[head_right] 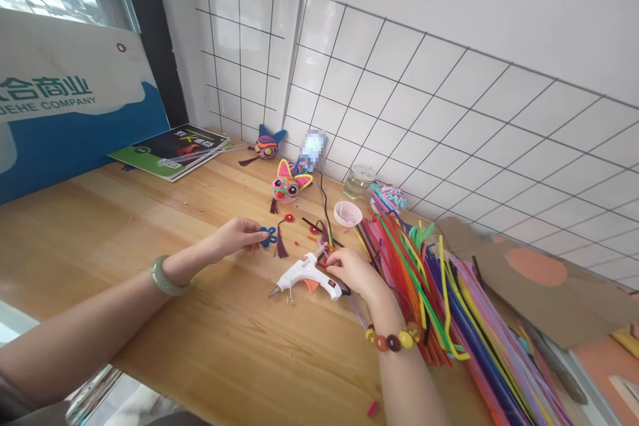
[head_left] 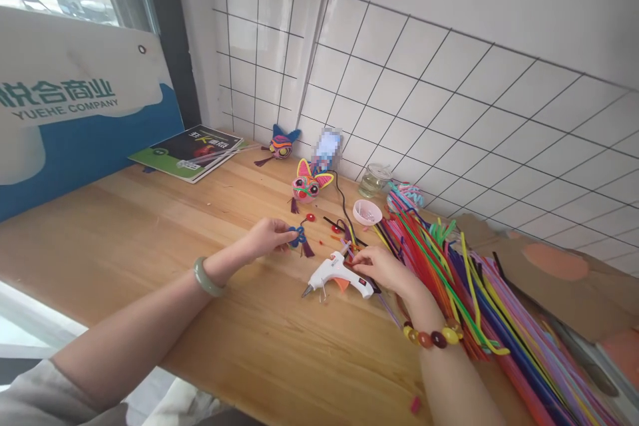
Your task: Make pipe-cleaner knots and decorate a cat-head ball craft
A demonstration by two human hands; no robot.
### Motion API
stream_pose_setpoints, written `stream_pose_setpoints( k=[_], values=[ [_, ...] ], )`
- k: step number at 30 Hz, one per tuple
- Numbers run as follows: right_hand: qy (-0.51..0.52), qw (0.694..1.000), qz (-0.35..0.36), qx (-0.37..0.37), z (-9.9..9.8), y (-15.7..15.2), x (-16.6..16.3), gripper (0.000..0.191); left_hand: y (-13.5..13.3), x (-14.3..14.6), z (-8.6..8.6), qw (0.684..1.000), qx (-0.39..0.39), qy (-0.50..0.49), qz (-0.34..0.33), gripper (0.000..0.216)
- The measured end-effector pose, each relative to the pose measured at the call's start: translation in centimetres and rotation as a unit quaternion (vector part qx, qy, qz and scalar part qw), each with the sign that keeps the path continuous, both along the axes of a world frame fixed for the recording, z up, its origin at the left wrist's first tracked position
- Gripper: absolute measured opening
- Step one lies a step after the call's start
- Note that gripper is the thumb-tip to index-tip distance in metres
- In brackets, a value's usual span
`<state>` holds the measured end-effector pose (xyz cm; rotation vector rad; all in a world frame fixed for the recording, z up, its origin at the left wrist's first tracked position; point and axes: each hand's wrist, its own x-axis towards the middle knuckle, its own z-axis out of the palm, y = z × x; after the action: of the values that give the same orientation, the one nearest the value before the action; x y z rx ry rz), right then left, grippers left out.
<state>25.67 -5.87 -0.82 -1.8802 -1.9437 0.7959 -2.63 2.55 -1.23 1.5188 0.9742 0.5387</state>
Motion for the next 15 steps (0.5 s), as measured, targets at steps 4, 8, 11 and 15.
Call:
stream_pose_setpoints(
  k=[4,8,11,15],
  values=[
    [-0.02,1.0,-0.009,0.021,0.2,0.0,0.3,0.014,-0.4,0.3,0.1,0.998,-0.046,-0.041,0.0,0.034],
    [-0.029,0.998,-0.031,0.054,2.3,-0.6,1.1,0.014,-0.6,0.4,0.1,0.994,-0.072,-0.076,-0.003,0.035],
    [-0.022,0.996,-0.047,0.072,3.7,-1.1,1.3,0.017,-0.7,0.5,-0.1,0.998,-0.039,-0.051,-0.02,0.035],
    [-0.011,0.996,-0.037,0.077,3.6,-1.1,1.1,0.024,-0.7,0.5,-0.3,0.994,0.083,0.064,-0.011,0.034]
  ],
)
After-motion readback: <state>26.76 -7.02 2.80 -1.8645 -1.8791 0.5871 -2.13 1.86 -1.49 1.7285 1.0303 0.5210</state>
